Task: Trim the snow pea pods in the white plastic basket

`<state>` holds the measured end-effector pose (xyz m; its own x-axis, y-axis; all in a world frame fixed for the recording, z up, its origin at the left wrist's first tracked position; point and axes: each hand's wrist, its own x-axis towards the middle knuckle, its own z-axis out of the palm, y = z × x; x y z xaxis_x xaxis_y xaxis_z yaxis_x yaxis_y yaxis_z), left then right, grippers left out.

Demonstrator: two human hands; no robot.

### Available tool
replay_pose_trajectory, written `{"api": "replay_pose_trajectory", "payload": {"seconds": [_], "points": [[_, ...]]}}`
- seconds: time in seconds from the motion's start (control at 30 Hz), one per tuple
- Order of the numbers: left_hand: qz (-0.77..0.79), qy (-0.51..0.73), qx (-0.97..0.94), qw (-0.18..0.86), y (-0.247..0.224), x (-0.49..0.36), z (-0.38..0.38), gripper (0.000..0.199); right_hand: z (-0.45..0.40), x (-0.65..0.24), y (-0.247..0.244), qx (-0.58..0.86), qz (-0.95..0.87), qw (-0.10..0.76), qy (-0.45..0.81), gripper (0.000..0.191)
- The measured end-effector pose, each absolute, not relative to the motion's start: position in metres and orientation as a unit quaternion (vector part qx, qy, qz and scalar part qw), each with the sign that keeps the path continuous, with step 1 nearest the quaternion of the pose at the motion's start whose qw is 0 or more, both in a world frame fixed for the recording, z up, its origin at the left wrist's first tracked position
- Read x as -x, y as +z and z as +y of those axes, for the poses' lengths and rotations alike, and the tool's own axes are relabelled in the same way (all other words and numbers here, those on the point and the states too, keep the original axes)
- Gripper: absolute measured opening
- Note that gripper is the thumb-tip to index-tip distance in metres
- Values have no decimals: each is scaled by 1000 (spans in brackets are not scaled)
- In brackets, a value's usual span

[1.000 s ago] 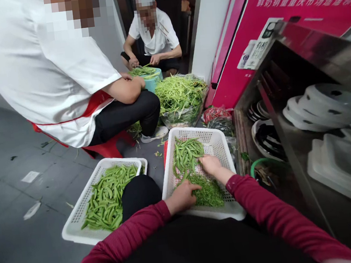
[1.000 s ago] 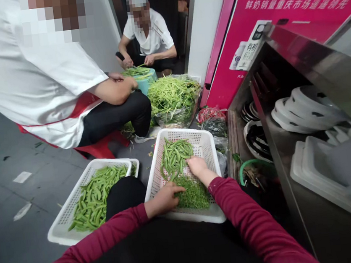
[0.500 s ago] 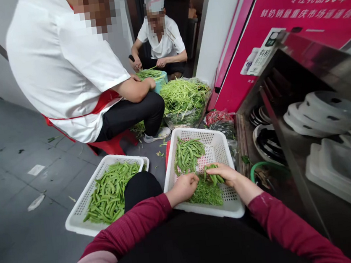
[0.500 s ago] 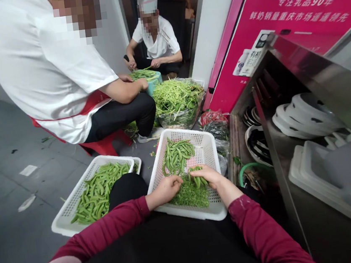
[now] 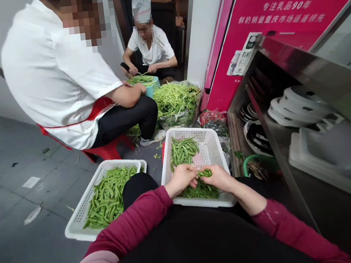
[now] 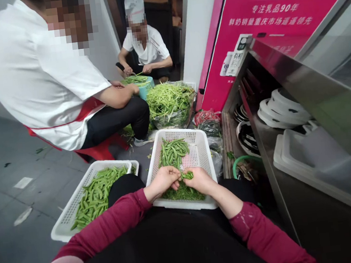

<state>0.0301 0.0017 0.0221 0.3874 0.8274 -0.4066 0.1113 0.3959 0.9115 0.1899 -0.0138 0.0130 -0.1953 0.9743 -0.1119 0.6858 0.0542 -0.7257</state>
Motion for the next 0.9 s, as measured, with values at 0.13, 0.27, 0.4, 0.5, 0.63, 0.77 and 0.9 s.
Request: {"api": "replay_pose_trajectory", "payload": {"seconds": [0.13,0.27,0.4,0.5,0.63,0.77,0.9], "points": [[471,308,-393,727,20,-26,2,7,-20,-179,11,615,-669,278,310,23],[456,322,-381,737,17,-24,2,10,-28,-177,7,603,-673,329,273,18],[457,320,-397,729,14,-26,1,14,-36,-178,4,542,-769,305,146,20],[456,319,-410,723,15,-26,1,18,-39,-177,3,531,-791,289,96,23],[394,295,-423,761,18,-21,0,25,-36,-178,8,517,-775,328,157,23],[373,296,-421,772,11,-14,3,26,-35,-188,18,531,-698,388,284,15],[489,298,-416,706,-13,-9,12,19,-39,-204,18,600,-594,413,342,20]]}}
